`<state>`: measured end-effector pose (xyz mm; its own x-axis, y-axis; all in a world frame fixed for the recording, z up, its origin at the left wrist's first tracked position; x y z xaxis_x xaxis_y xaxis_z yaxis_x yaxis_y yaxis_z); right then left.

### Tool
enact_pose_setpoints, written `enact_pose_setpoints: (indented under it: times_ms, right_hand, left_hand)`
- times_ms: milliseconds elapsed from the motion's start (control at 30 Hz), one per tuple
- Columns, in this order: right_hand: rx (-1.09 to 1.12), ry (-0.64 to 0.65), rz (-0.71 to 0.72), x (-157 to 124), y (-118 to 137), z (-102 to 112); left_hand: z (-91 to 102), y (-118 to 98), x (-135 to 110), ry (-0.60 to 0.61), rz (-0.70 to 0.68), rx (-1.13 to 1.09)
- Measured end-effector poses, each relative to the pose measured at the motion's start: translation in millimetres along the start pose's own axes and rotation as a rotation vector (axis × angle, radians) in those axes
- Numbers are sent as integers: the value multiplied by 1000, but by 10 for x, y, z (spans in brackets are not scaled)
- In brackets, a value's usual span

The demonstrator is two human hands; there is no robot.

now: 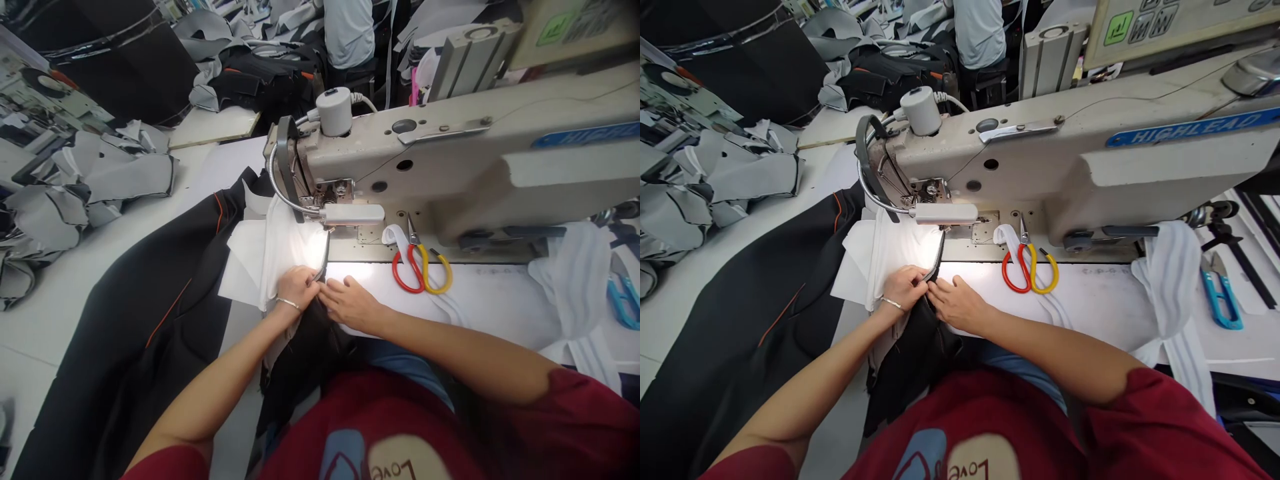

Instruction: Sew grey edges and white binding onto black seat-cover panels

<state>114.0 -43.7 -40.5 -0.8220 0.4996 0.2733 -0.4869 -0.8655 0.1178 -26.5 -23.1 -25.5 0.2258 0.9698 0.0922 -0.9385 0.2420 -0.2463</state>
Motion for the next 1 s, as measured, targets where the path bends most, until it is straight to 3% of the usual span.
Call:
enact_pose_setpoints:
  times_ms: [200, 467, 567, 733, 1000]
  right_hand:
    - [64, 47, -10, 131, -35, -80]
    - [146, 20, -13, 123, -54, -144]
    - [111, -57, 10, 80, -32, -167]
    - [69, -296, 105, 36, 5, -156]
    - [79, -550, 132, 22, 1, -126]
  left_hand:
    - [127, 14, 28, -30, 11, -134]
    - [67, -54, 61, 41, -27, 11]
    - [-1, -45, 57, 60, -54, 75]
    - [-73, -55, 37, 57, -93, 167]
    - [42, -121, 5, 183, -134, 246]
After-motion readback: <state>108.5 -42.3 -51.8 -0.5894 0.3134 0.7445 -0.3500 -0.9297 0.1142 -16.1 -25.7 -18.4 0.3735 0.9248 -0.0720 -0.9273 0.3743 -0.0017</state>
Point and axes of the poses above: each hand's wrist, its own x-axis towards the middle knuckle, its own z-axis out of the back of the hand, y = z × x, the point moved 2 cm from there along x, towards the middle knuckle, and after that the axes turned 3 degrees about x, right-handed, at the moved point
